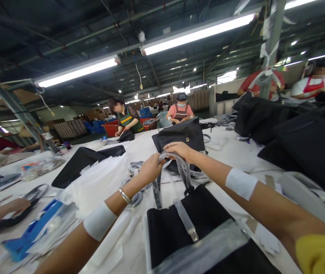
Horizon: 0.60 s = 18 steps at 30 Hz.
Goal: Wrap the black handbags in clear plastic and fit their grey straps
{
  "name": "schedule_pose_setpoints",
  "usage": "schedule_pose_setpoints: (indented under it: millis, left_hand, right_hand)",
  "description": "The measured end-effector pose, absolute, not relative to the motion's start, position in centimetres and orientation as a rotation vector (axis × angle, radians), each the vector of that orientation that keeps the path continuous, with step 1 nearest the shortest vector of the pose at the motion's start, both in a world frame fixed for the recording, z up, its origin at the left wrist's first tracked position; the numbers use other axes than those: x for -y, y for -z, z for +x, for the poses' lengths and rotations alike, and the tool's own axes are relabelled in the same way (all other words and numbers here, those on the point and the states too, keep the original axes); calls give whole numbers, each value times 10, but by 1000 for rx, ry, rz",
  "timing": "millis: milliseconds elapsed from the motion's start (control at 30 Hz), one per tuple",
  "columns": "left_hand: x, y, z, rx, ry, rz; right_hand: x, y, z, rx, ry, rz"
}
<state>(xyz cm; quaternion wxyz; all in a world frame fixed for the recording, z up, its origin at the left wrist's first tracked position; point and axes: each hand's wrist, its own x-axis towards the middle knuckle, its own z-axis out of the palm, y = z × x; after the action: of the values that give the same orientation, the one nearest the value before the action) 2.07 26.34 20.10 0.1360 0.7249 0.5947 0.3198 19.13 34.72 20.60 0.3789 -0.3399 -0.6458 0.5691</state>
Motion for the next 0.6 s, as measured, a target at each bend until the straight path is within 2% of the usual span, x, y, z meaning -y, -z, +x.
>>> schedule_pose_setpoints:
  millis: [200, 367, 600]
  left_hand:
    - [-259, -207, 15, -1718, -1026, 2102]
    - [-254, -222, -3, -1361, -782, 2106]
    - [-236, -234, -8, -1045, -718, 2075]
  right_hand:
    - [-314, -226, 206, 1914, -1404, -659]
    - [-298, -235, 223, 2372, -1000, -593]
    - [-290, -223, 236, 2341, -931, -634]
